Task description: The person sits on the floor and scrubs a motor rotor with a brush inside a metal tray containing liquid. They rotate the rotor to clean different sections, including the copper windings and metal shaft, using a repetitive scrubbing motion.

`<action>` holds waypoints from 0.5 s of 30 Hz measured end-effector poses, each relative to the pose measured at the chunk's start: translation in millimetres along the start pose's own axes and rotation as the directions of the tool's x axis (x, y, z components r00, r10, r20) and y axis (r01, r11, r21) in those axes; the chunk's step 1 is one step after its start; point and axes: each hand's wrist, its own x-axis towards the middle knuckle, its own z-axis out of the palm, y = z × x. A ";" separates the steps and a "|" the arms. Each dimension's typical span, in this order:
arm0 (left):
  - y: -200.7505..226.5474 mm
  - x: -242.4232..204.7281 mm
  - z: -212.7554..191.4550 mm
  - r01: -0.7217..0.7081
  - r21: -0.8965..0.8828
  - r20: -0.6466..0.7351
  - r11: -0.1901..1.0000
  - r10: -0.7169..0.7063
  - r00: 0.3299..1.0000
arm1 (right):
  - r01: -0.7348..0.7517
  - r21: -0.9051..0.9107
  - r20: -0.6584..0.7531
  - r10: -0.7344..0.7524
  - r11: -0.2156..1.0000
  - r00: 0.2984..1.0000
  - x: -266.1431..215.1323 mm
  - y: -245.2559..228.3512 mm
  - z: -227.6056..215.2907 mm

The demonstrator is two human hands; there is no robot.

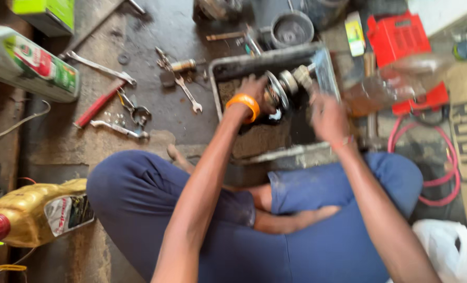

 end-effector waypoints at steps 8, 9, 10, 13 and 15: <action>4.5 -4.5 1.6 0.077 0.026 0.081 0.997 -0.079 0.994 | -0.056 -0.045 -0.043 0.054 0.997 0.998 -13.0 9.2 6.7; 4.8 -3.3 -0.9 0.070 0.015 0.067 0.997 -0.070 0.995 | -0.018 -0.046 -0.069 0.015 0.999 0.998 -11.3 9.8 5.8; 4.3 4.3 -8.3 0.062 0.040 0.039 0.997 -0.063 0.997 | 0.040 -0.050 -0.094 -0.045 0.998 0.995 0.4 11.4 4.6; 9.3 -6.5 2.0 0.056 0.064 0.059 0.996 -0.059 0.996 | -0.091 -0.089 -0.023 0.089 0.992 0.996 -12.9 13.3 1.4; 7.6 -9.5 -7.5 0.073 0.046 0.079 0.996 -0.076 0.994 | -0.114 -0.047 -0.033 0.112 0.992 0.993 -10.4 8.8 6.6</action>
